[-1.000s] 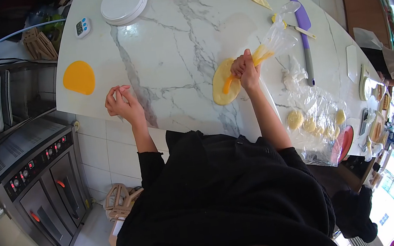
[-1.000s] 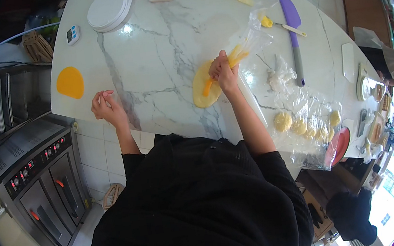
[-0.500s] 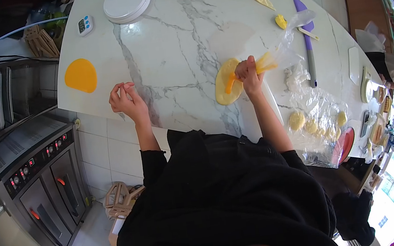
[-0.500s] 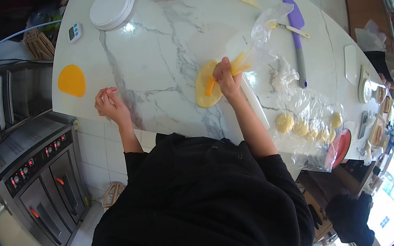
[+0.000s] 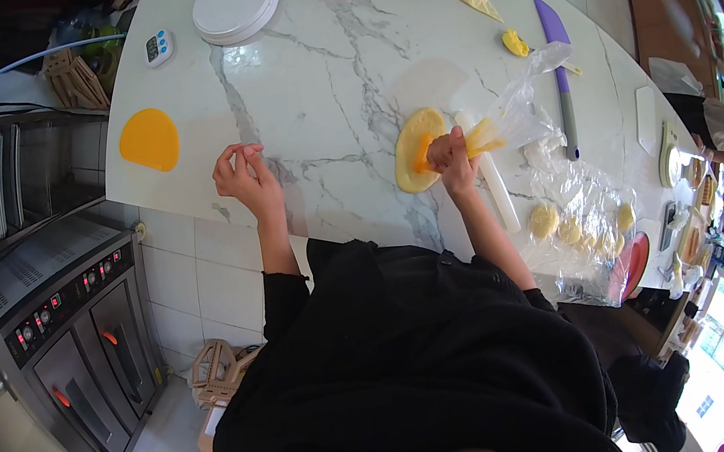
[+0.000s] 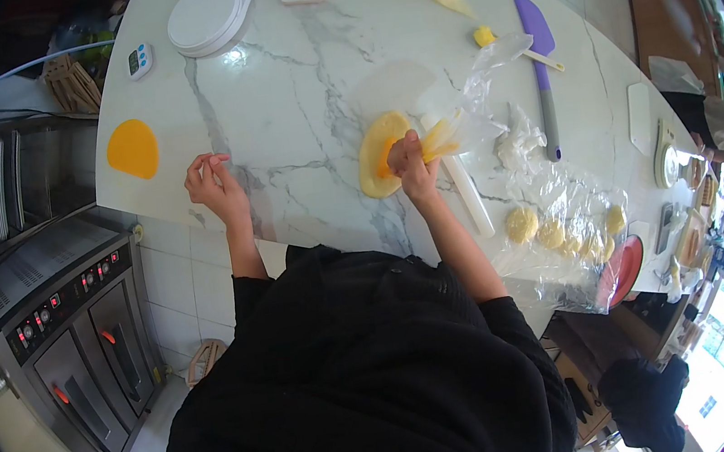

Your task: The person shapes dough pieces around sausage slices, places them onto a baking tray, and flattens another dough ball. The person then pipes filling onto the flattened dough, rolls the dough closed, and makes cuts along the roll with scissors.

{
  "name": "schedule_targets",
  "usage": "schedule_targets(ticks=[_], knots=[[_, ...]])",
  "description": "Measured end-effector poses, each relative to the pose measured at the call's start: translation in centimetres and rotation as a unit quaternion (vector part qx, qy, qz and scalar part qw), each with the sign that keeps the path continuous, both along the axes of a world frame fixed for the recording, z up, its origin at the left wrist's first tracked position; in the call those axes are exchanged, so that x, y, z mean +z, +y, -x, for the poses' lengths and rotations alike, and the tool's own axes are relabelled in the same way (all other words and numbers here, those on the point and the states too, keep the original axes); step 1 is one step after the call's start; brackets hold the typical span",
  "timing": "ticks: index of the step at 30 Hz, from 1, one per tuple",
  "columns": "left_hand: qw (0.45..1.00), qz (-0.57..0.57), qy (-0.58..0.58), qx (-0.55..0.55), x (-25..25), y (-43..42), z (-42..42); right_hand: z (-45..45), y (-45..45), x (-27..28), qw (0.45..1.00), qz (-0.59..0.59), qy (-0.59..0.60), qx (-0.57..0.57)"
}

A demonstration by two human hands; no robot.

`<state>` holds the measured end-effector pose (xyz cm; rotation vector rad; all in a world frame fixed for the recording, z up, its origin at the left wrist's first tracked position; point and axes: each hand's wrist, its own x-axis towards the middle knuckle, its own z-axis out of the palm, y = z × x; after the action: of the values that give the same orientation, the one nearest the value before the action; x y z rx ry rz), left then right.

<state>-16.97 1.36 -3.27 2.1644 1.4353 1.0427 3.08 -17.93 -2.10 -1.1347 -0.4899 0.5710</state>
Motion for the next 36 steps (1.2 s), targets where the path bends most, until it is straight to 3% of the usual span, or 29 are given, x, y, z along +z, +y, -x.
schedule_targets(ticks=[5,8,18,20,27,32,36], knots=[[1.0,-0.005,-0.005,-0.001,0.5,0.0,-0.2,-1.7,1.5,-0.2,0.999,0.009,0.001,-0.047],[0.998,-0.064,0.029,0.008,1.0,0.1,-0.1,-2.7,2.1,-0.5,0.998,-0.012,0.021,-0.061],[1.0,-0.019,-0.008,0.002,0.7,0.0,-0.1,-4.1,3.3,0.1,0.997,0.001,0.037,-0.067],[1.0,-0.022,-0.012,-0.001,1.0,0.0,-0.3,-4.5,3.2,0.4,0.991,-0.012,0.097,-0.087],[0.991,0.019,-0.061,-0.116,1.9,-0.5,-1.7,-7.3,1.8,1.9,0.946,-0.132,0.289,-0.068],[0.956,0.185,-0.071,-0.216,3.2,-4.6,-4.2,-11.3,0.0,3.2,0.937,-0.068,0.343,-0.025],[0.917,0.191,0.011,-0.35,2.1,-9.3,-6.3,-16.8,-3.8,-1.1,0.948,0.059,0.301,-0.085]])
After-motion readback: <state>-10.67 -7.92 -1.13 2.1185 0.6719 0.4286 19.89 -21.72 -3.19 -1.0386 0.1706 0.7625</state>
